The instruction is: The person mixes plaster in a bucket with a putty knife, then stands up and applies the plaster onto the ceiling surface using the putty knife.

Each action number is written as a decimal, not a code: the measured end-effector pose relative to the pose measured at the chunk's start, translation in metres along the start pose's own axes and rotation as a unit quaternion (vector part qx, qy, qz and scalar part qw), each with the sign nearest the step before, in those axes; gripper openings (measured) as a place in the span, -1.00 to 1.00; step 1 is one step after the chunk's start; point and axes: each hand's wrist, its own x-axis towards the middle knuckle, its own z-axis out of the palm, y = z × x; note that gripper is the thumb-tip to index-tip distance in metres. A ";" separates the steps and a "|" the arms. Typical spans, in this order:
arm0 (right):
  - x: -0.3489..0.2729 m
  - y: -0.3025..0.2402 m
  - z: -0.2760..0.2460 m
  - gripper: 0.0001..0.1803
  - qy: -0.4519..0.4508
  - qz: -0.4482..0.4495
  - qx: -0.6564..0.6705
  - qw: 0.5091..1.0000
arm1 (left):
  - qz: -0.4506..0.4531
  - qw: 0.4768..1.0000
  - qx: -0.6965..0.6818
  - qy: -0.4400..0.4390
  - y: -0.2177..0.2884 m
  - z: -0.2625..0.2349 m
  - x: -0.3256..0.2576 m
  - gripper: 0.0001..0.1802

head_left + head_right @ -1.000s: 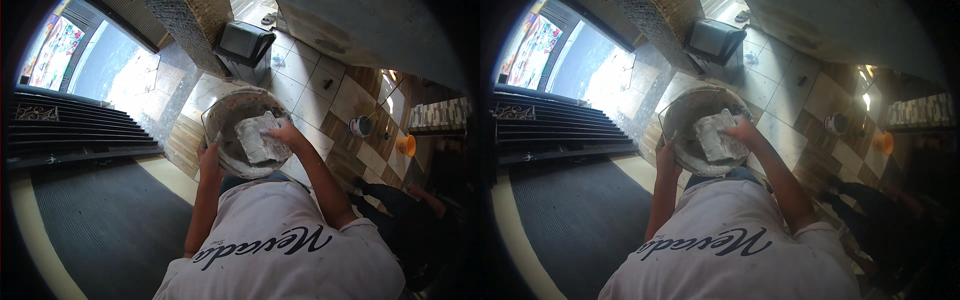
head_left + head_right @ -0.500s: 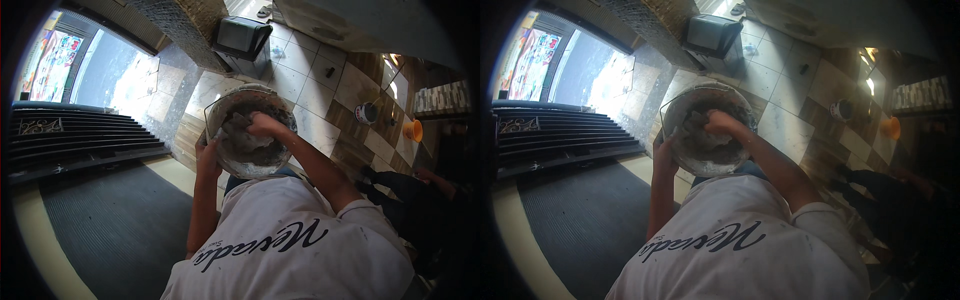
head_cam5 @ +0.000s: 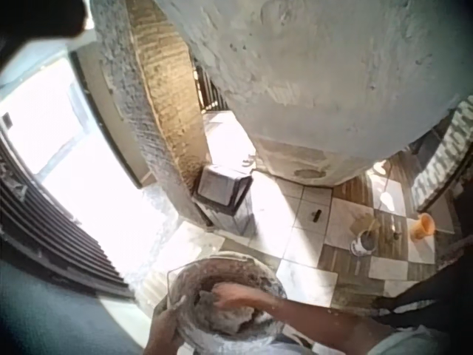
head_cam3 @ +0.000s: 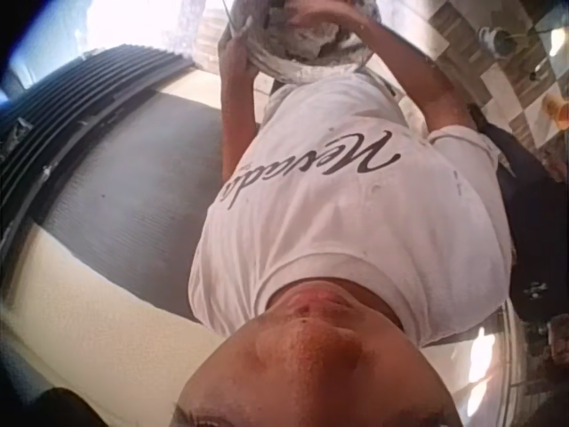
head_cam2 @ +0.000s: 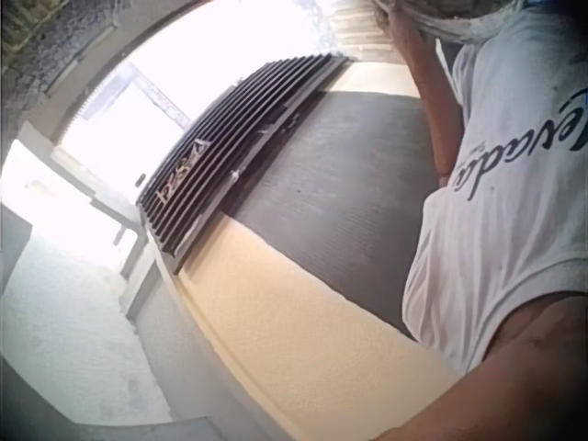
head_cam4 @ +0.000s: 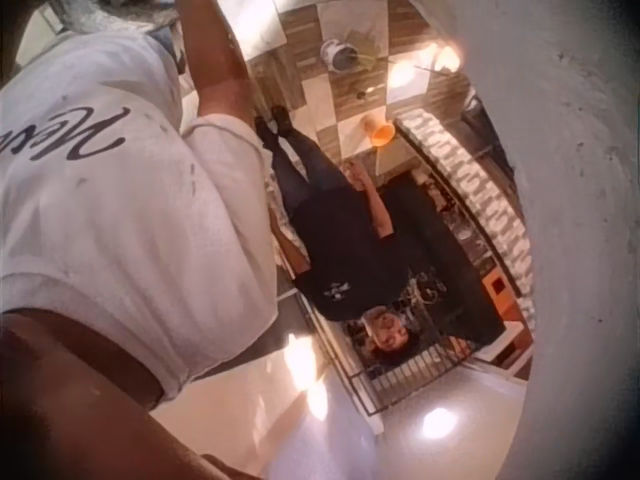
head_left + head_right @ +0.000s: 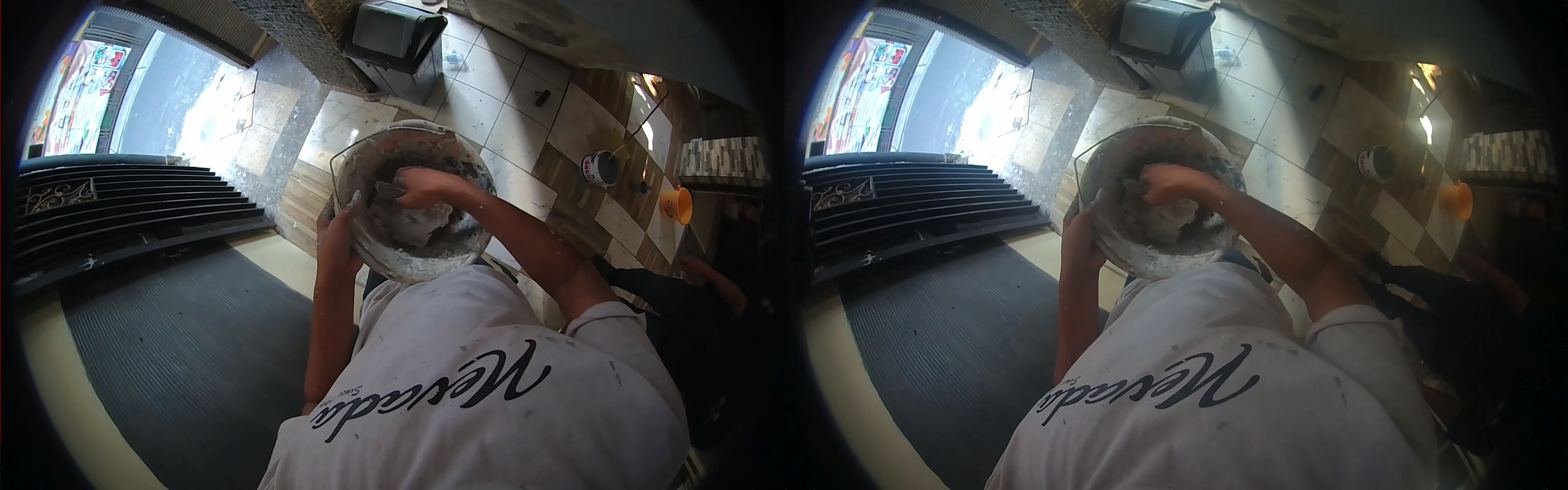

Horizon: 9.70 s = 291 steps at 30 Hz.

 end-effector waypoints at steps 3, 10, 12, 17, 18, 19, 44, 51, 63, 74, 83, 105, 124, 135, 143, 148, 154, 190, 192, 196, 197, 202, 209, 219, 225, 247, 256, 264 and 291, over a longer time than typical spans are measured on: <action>0.002 0.003 0.010 -0.45 0.044 0.019 0.012 0.999 | 0.015 0.999 0.016 0.033 -0.004 0.003 -0.002 -0.47; 0.008 0.025 0.008 -0.42 0.049 0.086 0.101 0.990 | 0.061 0.998 0.018 -0.017 -0.001 0.012 -0.010 -0.52; 0.012 0.036 0.010 -0.51 0.013 0.096 0.211 0.973 | 0.050 0.996 0.070 -0.011 -0.001 0.015 -0.009 -0.58; 0.011 0.057 0.025 -0.65 -0.021 -0.055 0.363 0.930 | 0.100 0.993 0.067 0.009 0.002 0.016 -0.004 -0.58; 0.007 0.061 0.027 -0.63 -0.037 -0.059 0.451 0.890 | 0.080 0.994 0.061 0.034 0.003 0.013 -0.004 -0.58; 0.004 0.061 0.027 -0.61 -0.049 -0.034 0.529 0.847 | 0.103 0.993 0.062 0.020 0.004 0.010 -0.004 -0.58; -0.125 0.022 -0.029 -0.67 0.514 0.007 0.656 0.553 | -0.004 0.983 -0.067 -0.169 -0.013 0.075 0.096 -0.55; -0.148 0.056 -0.150 -0.43 0.725 -0.160 0.498 0.448 | -0.057 0.970 -0.029 -0.236 -0.019 0.127 0.117 -0.51; -0.187 0.113 -0.288 -0.52 0.908 -0.111 0.357 0.188 | 0.018 0.975 -0.065 -0.212 0.015 0.067 0.089 -0.50; -0.185 0.055 -0.286 -0.46 0.857 -0.146 0.435 0.235 | 0.083 0.982 -0.093 -0.143 0.004 -0.018 0.073 -0.48; -0.130 0.044 -0.313 -0.58 0.866 -0.185 0.417 0.204 | 0.078 0.987 -0.075 -0.118 0.011 -0.041 0.051 -0.49; -0.164 -0.076 -0.321 -0.74 0.911 -0.089 0.344 0.208 | 0.115 0.983 -0.007 -0.141 0.055 -0.063 0.018 -0.47; -0.140 0.049 -0.317 -0.69 0.939 -0.077 0.302 0.148 | 0.069 0.994 0.020 -0.085 0.039 -0.070 0.027 -0.49; -0.168 -0.096 -0.337 -0.63 0.953 -0.036 0.244 0.174 | 0.077 0.989 0.013 -0.126 0.043 -0.066 0.024 -0.50; -0.172 -0.148 -0.331 -0.62 0.939 -0.048 0.265 0.214 | 0.040 0.991 -0.018 -0.127 0.046 -0.104 0.043 -0.51; -0.168 -0.124 -0.306 -0.73 0.957 -0.100 0.203 0.183 | 0.182 0.954 0.204 -0.122 0.042 -0.106 0.036 -0.53; -0.180 -0.108 -0.216 -0.77 0.789 -0.200 0.307 0.493 | 0.050 0.981 -0.028 -0.183 0.048 -0.069 0.051 -0.47; -0.042 -0.048 -0.007 -0.69 0.170 0.028 -0.261 0.950 | 0.010 0.992 -0.009 -0.127 0.015 0.009 0.016 -0.57; -0.034 -0.043 -0.002 -0.66 0.149 0.037 -0.227 0.962 | 0.022 0.986 -0.011 -0.163 0.012 0.009 0.016 -0.59; -0.019 -0.036 -0.001 -0.68 0.093 -0.011 -0.180 0.979 | 0.015 0.995 -0.006 -0.098 0.005 0.005 0.015 -0.60; -0.017 -0.032 -0.003 -0.66 0.055 -0.019 -0.135 0.989 | 0.008 0.996 -0.006 -0.089 0.003 0.003 0.014 -0.60; -0.029 0.001 -0.019 -0.58 -0.042 -0.028 0.032 0.998 | 0.007 0.996 0.017 -0.092 -0.004 -0.005 0.009 -0.60; -0.087 0.010 -0.013 -0.52 0.093 0.011 0.341 0.935 | 0.033 0.995 -0.011 -0.091 0.001 -0.024 0.021 -0.54; -0.151 0.002 -0.041 -0.71 0.574 -0.108 0.563 0.585 | 0.021 0.983 -0.022 -0.179 0.012 0.062 0.071 -0.53; -0.163 0.025 -0.188 -0.70 0.824 -0.106 0.305 0.465 | 0.039 0.978 -0.050 -0.199 0.029 0.094 0.092 -0.52; -0.136 -0.003 -0.326 -0.64 0.918 -0.142 0.338 0.152 | 0.308 0.829 0.461 0.067 0.045 -0.136 0.052 -0.65; -0.164 -0.116 -0.348 -0.68 0.974 -0.108 0.180 0.083 | 0.243 0.939 0.245 0.001 0.074 -0.144 0.050 -0.63; -0.190 -0.229 -0.339 -0.76 0.969 -0.115 0.211 0.065 | 0.191 0.975 0.083 -0.084 0.099 -0.142 0.054 -0.61; -0.213 -0.149 -0.368 -0.61 0.974 0.128 0.174 0.073 | 0.120 0.986 0.042 -0.112 0.086 -0.161 0.054 -0.55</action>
